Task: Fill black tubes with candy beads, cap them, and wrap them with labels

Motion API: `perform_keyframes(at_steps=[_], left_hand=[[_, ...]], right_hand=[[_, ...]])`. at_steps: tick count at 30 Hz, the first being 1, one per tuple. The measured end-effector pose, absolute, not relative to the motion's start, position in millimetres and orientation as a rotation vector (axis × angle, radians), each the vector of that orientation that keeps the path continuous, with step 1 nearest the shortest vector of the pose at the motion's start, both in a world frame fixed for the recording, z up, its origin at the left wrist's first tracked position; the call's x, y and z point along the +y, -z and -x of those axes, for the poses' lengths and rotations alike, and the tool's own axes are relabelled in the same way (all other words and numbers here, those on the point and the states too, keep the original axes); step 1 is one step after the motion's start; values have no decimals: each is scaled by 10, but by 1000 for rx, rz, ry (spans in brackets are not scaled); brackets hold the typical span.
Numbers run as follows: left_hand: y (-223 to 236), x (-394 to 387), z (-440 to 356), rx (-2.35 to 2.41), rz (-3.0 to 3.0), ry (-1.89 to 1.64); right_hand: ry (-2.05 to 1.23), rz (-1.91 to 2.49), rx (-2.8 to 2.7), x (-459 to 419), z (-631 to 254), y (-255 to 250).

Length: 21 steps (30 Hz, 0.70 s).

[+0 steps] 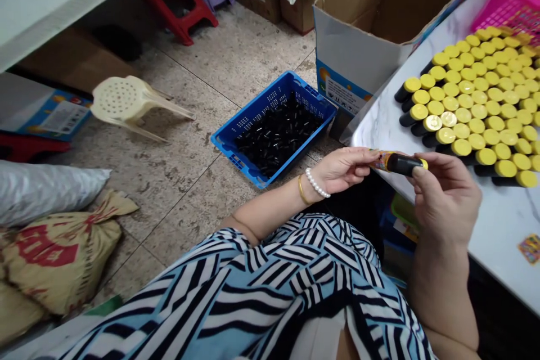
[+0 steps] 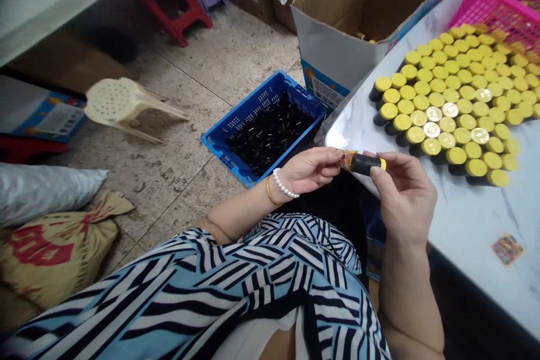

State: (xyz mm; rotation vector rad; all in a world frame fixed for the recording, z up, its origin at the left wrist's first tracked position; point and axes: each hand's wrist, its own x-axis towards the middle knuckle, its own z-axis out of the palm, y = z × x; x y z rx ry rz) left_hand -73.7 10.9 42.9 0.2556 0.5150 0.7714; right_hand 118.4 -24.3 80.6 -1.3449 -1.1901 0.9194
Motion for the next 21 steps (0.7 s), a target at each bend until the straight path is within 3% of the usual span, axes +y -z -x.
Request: perform_keyframes(at_steps=[11,15,21], left_hand=[[-454,64,627,586,-237,-788],[-497,28,637,638,-277,-819],[-511,-27,628,719,-430,-936]], right_hand=[[-739,1484,-1354,-401,-1162,-872],[-757,1379,-1343,-396,-1107,-835],[-519,1165,-1336,-395,-1023,-678]])
